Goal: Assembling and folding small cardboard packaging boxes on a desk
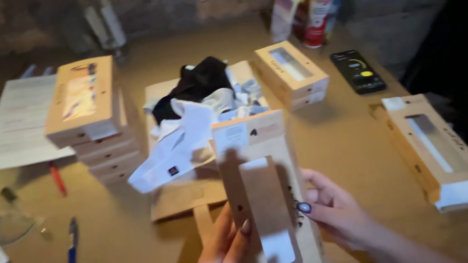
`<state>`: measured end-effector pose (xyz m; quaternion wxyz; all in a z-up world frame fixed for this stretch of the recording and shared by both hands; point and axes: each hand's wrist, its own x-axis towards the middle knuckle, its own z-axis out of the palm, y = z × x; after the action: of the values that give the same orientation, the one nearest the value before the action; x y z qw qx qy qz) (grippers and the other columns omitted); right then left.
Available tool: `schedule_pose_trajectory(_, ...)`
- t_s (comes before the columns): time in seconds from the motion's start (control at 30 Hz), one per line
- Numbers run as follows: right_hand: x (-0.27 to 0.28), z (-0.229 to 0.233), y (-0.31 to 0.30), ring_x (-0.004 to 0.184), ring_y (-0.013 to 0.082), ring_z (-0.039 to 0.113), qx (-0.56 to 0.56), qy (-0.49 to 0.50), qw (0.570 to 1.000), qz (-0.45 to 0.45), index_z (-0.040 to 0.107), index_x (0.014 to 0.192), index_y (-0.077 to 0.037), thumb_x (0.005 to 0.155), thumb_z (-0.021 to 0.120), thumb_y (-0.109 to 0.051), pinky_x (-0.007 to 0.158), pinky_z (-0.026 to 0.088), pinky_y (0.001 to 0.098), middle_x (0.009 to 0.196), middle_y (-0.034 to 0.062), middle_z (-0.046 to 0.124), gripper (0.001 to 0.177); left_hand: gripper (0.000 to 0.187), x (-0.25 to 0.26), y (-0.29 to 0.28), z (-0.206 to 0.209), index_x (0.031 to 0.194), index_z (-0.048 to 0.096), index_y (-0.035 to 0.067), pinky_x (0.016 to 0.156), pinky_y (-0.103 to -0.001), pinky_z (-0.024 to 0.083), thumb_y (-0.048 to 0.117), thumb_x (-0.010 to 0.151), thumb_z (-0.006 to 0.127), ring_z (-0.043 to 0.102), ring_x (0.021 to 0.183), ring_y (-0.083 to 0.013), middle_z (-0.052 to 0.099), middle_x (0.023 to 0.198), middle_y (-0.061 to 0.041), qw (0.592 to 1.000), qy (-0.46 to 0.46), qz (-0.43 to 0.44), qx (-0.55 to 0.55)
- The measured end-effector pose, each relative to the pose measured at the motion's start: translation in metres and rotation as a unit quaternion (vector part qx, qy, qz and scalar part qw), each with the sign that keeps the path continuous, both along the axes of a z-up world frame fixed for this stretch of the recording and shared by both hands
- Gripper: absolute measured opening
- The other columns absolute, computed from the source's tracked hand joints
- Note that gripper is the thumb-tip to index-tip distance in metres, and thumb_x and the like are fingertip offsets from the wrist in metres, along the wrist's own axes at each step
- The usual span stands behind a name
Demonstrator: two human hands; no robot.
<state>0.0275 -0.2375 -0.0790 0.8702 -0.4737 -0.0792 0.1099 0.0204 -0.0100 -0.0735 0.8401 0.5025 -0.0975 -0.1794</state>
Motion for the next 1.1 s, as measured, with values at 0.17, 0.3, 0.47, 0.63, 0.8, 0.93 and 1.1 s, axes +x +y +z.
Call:
schedule_pose_trajectory(0.17, -0.001, 0.002, -0.001, 0.091, 0.0231, 0.067, 0.02, 0.015, 1.0, 0.004, 0.046, 0.129, -0.001, 0.08, 0.071, -0.014, 0.077, 0.056, 0.0358, 0.108, 0.0176, 0.067, 0.056, 0.063, -0.007, -0.005, 0.059, 0.144, 0.044, 0.025, 0.089, -0.042, 0.053, 0.009, 0.084, 0.056, 0.066, 0.105, -0.0285, 0.069, 0.121, -0.02, 0.981, 0.194, 0.004, 0.03)
schedule_pose_trajectory(0.3, -0.005, 0.019, 0.005, 0.1, 0.0251, 0.064, 0.013, 0.024, 0.999, 0.028, 0.043, 0.134, 0.003, 0.081, 0.069, -0.018, 0.083, 0.054, 0.0374, 0.118, 0.0194, 0.061, 0.063, 0.067, -0.006, -0.007, 0.087, 0.143, 0.049, 0.022, 0.082, -0.052, 0.053, 0.001, 0.081, 0.06, 0.066, 0.105, -0.0352, 0.07, 0.116, -0.022, 0.939, 0.322, 0.075, 0.097)
schedule_pose_trajectory(0.47, -0.001, 0.014, 0.003, 0.096, 0.0247, 0.065, -0.031, 0.081, 0.996, 0.0, 0.047, 0.133, -0.001, 0.076, 0.069, -0.025, 0.077, 0.054, 0.0369, 0.119, 0.0175, 0.064, 0.066, 0.072, -0.003, -0.005, 0.074, 0.144, 0.044, 0.031, 0.075, -0.042, 0.053, 0.012, 0.077, 0.065, 0.068, 0.1, -0.0265, 0.073, 0.117, -0.013, 0.938, 0.303, 0.075, 0.147)
schedule_pose_trajectory(0.63, 0.003, 0.016, 0.001, 0.107, 0.0263, 0.061, -0.105, 0.024, 0.994, 0.027, 0.045, 0.135, -0.002, 0.066, 0.079, -0.034, 0.085, 0.055, 0.0407, 0.122, 0.015, 0.058, 0.083, 0.078, -0.003, -0.008, 0.071, 0.146, 0.037, 0.03, 0.075, -0.047, 0.056, 0.013, 0.076, 0.066, 0.067, 0.099, -0.0289, 0.068, 0.11, -0.016, 0.942, 0.286, 0.092, 0.149)
schedule_pose_trajectory(0.8, 0.014, 0.014, -0.014, 0.092, 0.0266, 0.062, -0.031, 0.068, 0.997, -0.03, 0.052, 0.125, 0.005, 0.073, 0.067, 0.004, 0.082, 0.054, 0.0391, 0.111, 0.0191, 0.06, 0.054, 0.078, 0.001, -0.003, 0.04, 0.146, 0.039, 0.026, 0.09, -0.047, 0.051, 0.015, 0.071, 0.059, 0.064, 0.11, -0.0353, 0.058, 0.138, -0.018, 0.962, 0.251, 0.108, 0.022)
schedule_pose_trajectory(0.93, 0.01, 0.085, -0.031, 0.1, 0.0318, 0.061, -0.151, 0.158, 0.957, -0.19, 0.055, 0.13, 0.001, 0.075, 0.06, -0.002, 0.082, 0.052, 0.0467, 0.12, 0.0201, 0.062, 0.055, 0.066, -0.001, -0.002, 0.058, 0.141, 0.048, 0.011, 0.093, -0.053, 0.05, 0.013, 0.075, 0.052, 0.061, 0.109, -0.0447, 0.058, 0.132, -0.022, 0.951, 0.256, 0.174, -0.009)
schedule_pose_trajectory(1.1, 0.028, 0.045, -0.181, 0.08, 0.017, 0.06, -0.322, 0.031, 0.884, -0.338, 0.054, 0.136, -0.011, 0.089, 0.056, -0.014, 0.063, 0.049, 0.0324, 0.113, 0.007, 0.064, 0.047, 0.056, -0.001, 0.007, 0.059, 0.135, 0.051, 0.005, 0.085, -0.05, 0.048, 0.016, 0.08, 0.048, 0.063, 0.099, -0.0409, 0.063, 0.125, -0.021, 0.959, 0.199, 0.2, -0.024)
